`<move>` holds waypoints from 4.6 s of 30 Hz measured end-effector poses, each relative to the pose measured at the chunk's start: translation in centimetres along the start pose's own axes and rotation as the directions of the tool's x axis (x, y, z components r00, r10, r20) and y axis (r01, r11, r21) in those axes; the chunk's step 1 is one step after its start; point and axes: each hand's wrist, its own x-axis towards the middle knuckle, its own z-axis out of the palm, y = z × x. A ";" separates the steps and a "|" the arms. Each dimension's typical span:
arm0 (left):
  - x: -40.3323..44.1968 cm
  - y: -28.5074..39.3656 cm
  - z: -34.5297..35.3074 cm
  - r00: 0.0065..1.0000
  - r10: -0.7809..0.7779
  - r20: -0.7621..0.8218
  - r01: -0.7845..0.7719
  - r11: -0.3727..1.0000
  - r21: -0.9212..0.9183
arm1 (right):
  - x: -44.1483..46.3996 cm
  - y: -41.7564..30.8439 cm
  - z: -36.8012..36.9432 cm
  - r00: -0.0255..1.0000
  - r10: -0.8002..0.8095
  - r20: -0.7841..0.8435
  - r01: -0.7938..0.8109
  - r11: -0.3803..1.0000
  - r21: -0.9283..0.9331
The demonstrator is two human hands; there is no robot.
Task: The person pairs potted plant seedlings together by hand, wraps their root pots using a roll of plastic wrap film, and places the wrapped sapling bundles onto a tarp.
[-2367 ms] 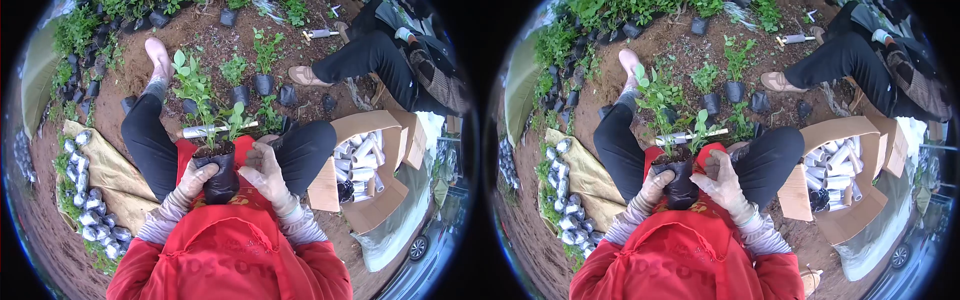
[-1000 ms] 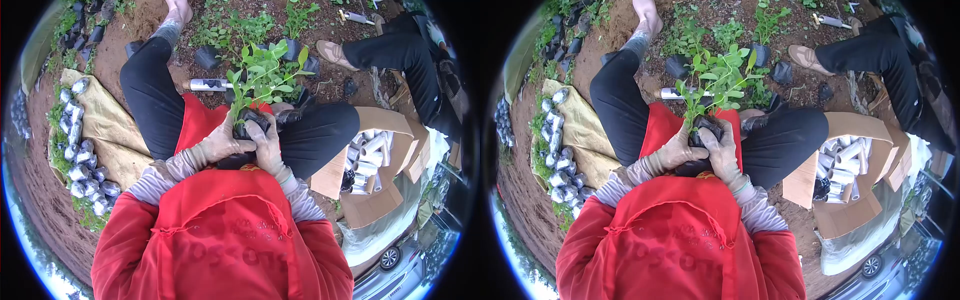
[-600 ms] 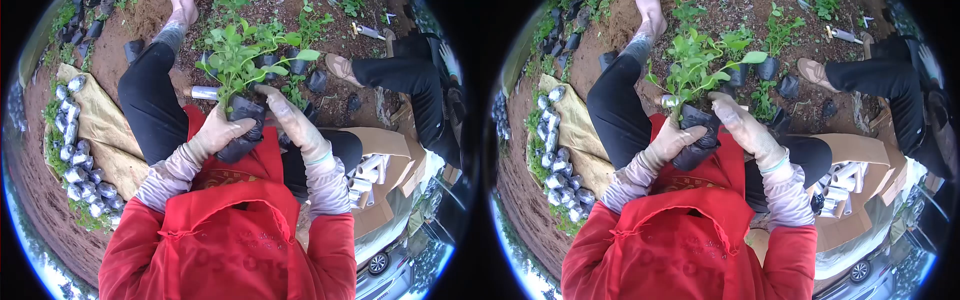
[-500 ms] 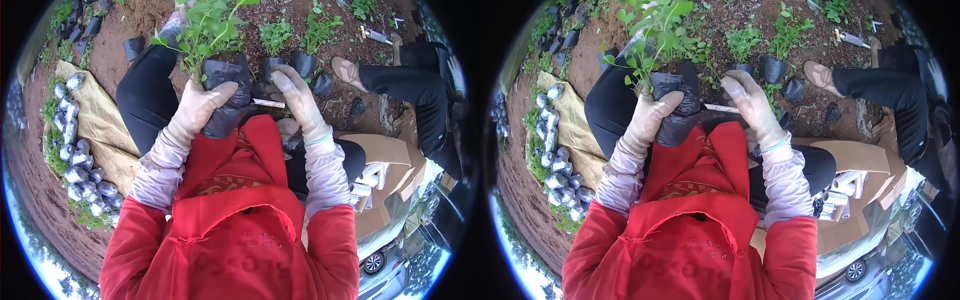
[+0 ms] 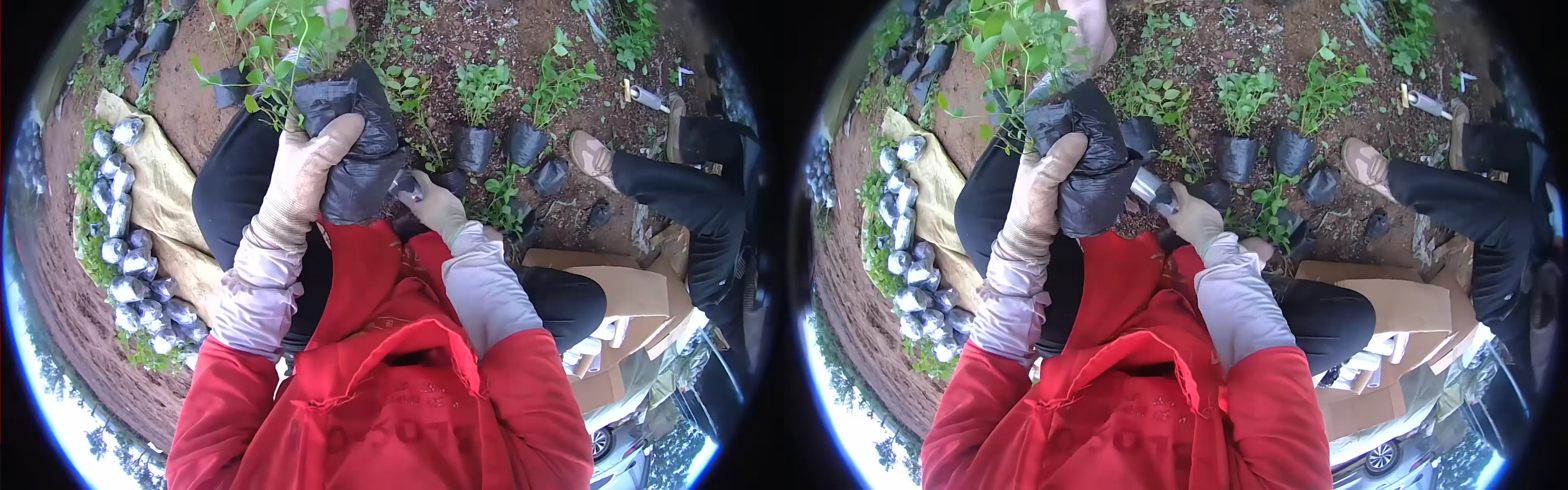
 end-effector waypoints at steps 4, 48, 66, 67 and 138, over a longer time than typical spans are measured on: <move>-1.4 -0.4 0.8 0.997 0.052 0.053 -0.054 0.997 0.047 | -8.9 -1.7 -9.8 0.989 0.098 0.114 -0.148 0.510 0.847; -14.1 6.1 11.0 0.821 0.251 0.512 -0.512 0.721 0.467 | -30.1 -12.6 -18.6 0.741 -0.671 -0.026 0.482 0.560 -0.674; -13.3 4.1 8.4 0.675 0.058 0.735 -0.560 0.689 0.460 | -29.4 -11.7 -16.8 0.889 -0.451 -0.071 0.346 0.767 -0.541; -13.6 4.6 8.6 0.687 0.020 0.727 -0.555 0.660 0.506 | -30.4 -12.2 -18.5 0.841 -0.537 -0.062 0.399 0.695 -0.598; -16.5 8.2 10.6 0.773 0.284 0.567 -0.436 0.888 0.148 | -24.9 -7.7 -16.8 0.849 -0.185 -0.495 0.528 0.306 0.792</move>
